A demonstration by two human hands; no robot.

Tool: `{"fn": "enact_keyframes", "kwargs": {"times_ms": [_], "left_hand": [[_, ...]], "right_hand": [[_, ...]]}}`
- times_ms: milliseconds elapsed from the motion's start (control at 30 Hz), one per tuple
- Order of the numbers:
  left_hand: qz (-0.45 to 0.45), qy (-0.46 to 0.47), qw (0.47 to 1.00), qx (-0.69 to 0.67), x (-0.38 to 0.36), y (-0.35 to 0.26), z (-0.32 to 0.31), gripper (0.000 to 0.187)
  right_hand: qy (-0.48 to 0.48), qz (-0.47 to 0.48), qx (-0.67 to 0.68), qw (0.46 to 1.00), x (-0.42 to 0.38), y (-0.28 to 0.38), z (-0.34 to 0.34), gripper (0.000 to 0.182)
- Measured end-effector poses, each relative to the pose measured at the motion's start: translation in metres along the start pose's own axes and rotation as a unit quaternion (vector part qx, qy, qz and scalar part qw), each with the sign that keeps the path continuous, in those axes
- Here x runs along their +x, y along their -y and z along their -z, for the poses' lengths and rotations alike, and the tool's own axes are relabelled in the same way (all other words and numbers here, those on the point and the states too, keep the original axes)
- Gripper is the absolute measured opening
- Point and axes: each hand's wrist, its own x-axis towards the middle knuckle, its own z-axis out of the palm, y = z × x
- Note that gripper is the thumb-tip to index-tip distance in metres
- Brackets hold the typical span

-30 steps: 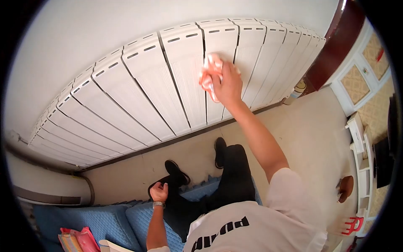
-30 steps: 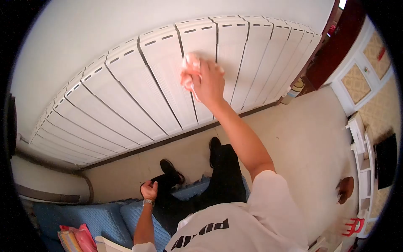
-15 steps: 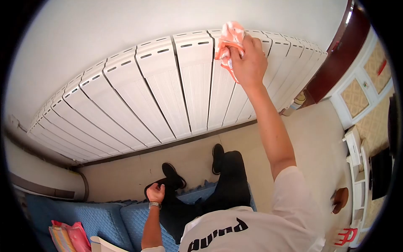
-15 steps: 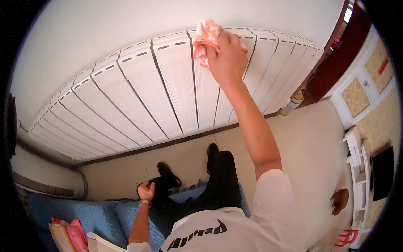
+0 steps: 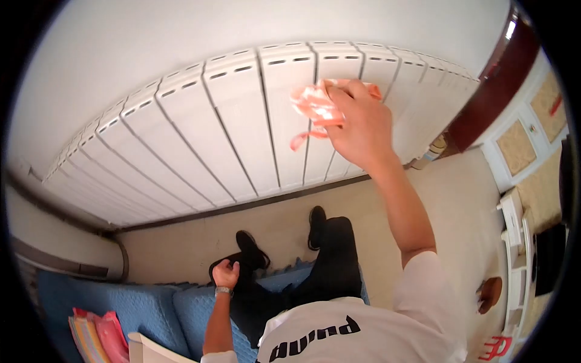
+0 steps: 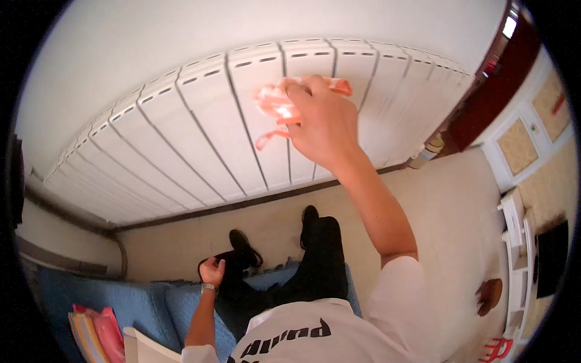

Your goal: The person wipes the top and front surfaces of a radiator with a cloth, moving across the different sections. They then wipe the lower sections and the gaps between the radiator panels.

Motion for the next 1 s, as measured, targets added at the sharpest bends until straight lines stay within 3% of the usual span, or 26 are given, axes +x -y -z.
{"fn": "enact_keyframes", "kwargs": {"times_ms": [67,167,300,333,433,467,500,567,900,1000], "left_hand": [[-0.003,0.022,0.998,0.067,0.000,0.007,0.000,0.033],[0.035,0.050,0.996,0.061,-0.001,0.010,-0.005,0.034],[0.049,0.049,0.995,0.065,-0.002,0.008,0.000,0.035],[0.044,0.046,0.995,0.072,-0.002,0.006,-0.001,0.035],[0.058,0.051,0.996,0.050,-0.002,0.003,0.000,0.035],[0.058,0.055,0.995,0.054,-0.004,0.001,0.001,0.035],[0.056,0.042,0.996,0.046,-0.001,0.001,-0.002,0.035],[0.071,0.058,0.994,0.055,-0.003,-0.003,0.003,0.035],[0.061,0.064,0.992,0.090,-0.001,-0.005,0.005,0.034],[0.050,0.070,0.992,0.089,-0.001,-0.003,0.004,0.034]], "right_hand": [[0.070,0.056,-0.058,0.994,-0.002,0.022,0.019,0.034],[0.079,0.105,-0.085,0.988,0.001,0.040,0.038,0.027],[0.240,0.148,-0.160,0.946,0.013,0.082,0.082,0.023],[0.189,0.198,-0.119,0.954,0.009,0.086,0.085,0.028],[0.198,0.290,-0.143,0.926,-0.002,0.114,0.117,0.013],[0.140,0.338,-0.154,0.918,-0.008,0.122,0.121,0.019],[0.134,0.343,-0.138,0.919,-0.011,0.124,0.124,0.019],[0.229,0.304,-0.197,0.904,-0.014,0.141,0.153,0.037],[0.298,0.228,-0.137,0.917,-0.007,0.152,0.167,0.032],[0.279,0.226,-0.124,0.925,0.004,0.147,0.160,0.031]]}}
